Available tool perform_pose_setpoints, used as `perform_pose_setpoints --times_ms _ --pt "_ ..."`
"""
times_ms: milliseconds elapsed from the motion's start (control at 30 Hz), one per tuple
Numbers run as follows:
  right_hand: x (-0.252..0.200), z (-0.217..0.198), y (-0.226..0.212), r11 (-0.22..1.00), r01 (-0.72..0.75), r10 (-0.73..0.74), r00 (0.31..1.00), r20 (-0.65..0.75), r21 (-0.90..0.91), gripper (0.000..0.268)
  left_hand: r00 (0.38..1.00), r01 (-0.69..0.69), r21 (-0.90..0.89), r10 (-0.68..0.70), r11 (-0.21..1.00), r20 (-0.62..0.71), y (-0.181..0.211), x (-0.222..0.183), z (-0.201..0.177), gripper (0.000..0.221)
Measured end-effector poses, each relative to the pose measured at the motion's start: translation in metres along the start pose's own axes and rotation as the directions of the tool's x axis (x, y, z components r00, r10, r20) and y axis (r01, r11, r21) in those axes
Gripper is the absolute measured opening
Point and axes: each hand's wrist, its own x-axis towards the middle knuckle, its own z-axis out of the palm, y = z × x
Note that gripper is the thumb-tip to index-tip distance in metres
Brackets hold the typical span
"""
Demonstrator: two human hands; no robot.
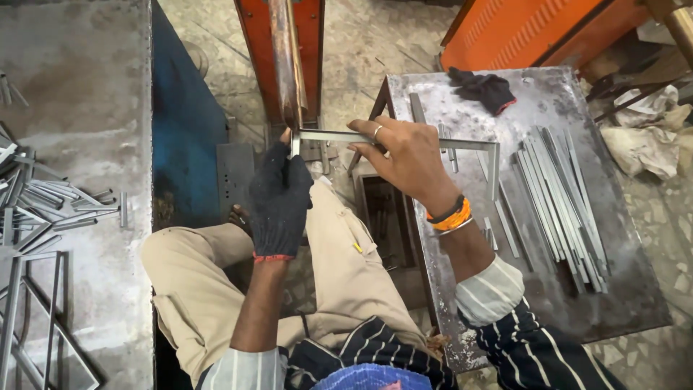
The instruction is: Welding metal components to form rectangular frames using a spot welding machine.
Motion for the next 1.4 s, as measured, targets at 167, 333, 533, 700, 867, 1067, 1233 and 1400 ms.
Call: perform_pose_setpoints --times_ms 167,333,533,700,867,1067,1233,1400 --pt "0.001 0.002 0.006 0.999 0.034 -0.033 0.999 -0.017 0.009 0.024 0.999 0.026 -0.082 -0.024 0.996 0.023 0.012 -0.003 -0.001 0.042" --pt "0.003 0.001 0.006 0.999 0.04 -0.04 0.999 -0.007 0.017 0.023 0.999 0.036 -0.026 -0.036 0.999 0.012 0.025 -0.001 -0.002 0.044" --pt "0.005 0.0 0.004 0.999 0.032 -0.032 0.999 0.003 0.014 0.023 0.997 0.071 -0.116 -0.067 0.991 0.036 0.015 0.001 -0.002 0.043" --pt "0.005 0.0 0.004 1.0 0.028 -0.028 1.0 0.007 0.002 0.024 0.998 0.065 -0.111 -0.062 0.992 0.025 0.019 0.001 0.0 0.044" --pt "0.005 0.002 0.005 0.999 0.035 -0.034 0.999 -0.022 0.023 0.022 0.999 0.042 -0.112 -0.042 0.993 -0.004 0.013 0.002 0.003 0.041" --pt "0.005 -0.002 0.002 0.998 0.051 -0.051 0.999 0.003 -0.022 0.022 0.996 0.083 0.061 -0.082 0.995 -0.023 0.035 -0.002 0.001 0.041" --pt "0.007 -0.001 0.006 0.999 0.05 -0.05 0.999 0.007 -0.011 0.022 0.998 0.057 -0.047 -0.058 0.997 -0.015 0.017 -0.002 0.0 0.04" --pt "0.011 0.0 0.008 1.0 0.024 -0.024 1.0 -0.012 0.016 0.022 0.992 0.125 0.151 -0.127 0.981 0.002 0.047 -0.001 -0.004 0.038"
